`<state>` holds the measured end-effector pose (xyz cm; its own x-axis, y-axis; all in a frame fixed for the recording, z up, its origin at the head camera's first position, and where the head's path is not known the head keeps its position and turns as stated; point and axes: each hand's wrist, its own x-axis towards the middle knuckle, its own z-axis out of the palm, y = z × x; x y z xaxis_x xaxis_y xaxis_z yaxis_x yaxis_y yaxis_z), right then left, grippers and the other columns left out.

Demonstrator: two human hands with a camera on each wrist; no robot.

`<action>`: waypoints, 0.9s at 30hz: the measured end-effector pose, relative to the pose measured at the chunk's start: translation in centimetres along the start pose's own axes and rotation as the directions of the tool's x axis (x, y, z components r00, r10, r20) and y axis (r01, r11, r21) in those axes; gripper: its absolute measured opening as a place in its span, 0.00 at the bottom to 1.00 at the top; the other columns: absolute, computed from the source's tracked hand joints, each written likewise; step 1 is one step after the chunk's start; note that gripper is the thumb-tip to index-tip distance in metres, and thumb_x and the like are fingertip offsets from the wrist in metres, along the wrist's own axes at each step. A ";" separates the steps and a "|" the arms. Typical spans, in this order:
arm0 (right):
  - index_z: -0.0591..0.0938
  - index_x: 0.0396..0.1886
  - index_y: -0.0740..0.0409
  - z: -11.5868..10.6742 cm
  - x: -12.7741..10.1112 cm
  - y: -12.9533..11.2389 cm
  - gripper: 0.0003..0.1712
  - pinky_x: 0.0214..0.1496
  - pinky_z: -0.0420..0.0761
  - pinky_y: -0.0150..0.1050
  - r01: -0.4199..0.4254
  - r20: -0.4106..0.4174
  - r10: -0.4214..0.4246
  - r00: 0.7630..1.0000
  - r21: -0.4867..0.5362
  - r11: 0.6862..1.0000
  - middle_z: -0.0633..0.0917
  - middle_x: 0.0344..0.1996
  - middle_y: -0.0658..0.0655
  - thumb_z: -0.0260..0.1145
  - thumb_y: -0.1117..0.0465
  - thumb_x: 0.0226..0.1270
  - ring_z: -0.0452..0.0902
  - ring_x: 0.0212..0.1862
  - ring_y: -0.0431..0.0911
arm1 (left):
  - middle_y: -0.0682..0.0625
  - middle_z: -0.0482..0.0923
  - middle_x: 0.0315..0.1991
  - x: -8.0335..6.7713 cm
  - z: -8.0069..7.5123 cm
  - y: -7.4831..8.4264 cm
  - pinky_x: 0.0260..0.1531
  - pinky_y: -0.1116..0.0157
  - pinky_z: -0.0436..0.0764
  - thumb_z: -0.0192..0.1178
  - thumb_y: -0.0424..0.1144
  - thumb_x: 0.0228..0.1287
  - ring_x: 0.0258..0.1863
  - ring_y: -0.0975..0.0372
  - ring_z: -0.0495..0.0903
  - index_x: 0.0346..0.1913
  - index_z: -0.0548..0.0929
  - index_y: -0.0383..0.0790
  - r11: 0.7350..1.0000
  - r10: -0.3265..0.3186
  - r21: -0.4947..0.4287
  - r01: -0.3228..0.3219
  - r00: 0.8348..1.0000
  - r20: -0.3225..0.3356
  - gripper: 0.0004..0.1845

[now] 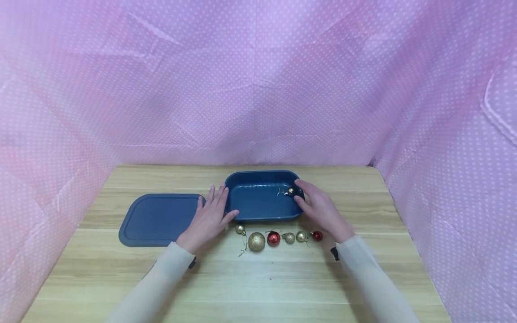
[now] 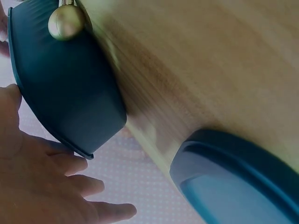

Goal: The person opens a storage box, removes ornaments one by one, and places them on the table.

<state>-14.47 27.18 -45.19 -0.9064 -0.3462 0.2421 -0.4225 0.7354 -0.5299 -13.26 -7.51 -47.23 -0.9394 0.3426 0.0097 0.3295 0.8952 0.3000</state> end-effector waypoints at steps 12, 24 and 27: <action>0.71 0.71 0.75 2.6 2.6 -2.5 0.31 0.74 0.64 0.62 0.010 0.069 -0.011 0.998 0.010 1.000 0.70 0.71 0.74 0.64 0.60 0.76 0.66 0.72 0.68 | 0.43 0.42 0.84 0.0 0.1 0.0 0.73 0.32 0.47 0.46 0.64 0.79 0.82 0.44 0.42 0.83 0.51 0.35 1.000 -0.017 0.004 0.017 1.000 0.022 0.45; 0.68 0.71 0.77 3.8 4.6 -2.8 0.34 0.74 0.64 0.61 -0.107 0.105 0.107 0.989 -0.001 0.994 0.70 0.70 0.77 0.63 0.59 0.75 0.65 0.72 0.67 | 0.44 0.42 0.84 0.0 0.0 0.1 0.72 0.30 0.43 0.46 0.65 0.78 0.82 0.42 0.43 0.83 0.52 0.36 0.999 -0.018 0.029 0.017 1.000 0.013 0.46; 0.69 0.70 0.77 4.1 5.1 -2.7 0.33 0.74 0.65 0.60 -0.143 0.130 0.144 0.981 -0.016 0.990 0.71 0.69 0.76 0.63 0.59 0.75 0.66 0.72 0.66 | 0.44 0.42 0.84 0.0 0.0 0.1 0.72 0.30 0.43 0.45 0.66 0.78 0.82 0.42 0.43 0.83 0.51 0.36 0.999 -0.019 0.034 0.019 1.000 0.021 0.46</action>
<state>-17.95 20.99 -45.82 -0.9492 -0.3096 0.0557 -0.2886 0.7867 -0.5458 -13.26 -7.42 -47.20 -0.9435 0.3310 -0.0158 0.3150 0.9105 0.2679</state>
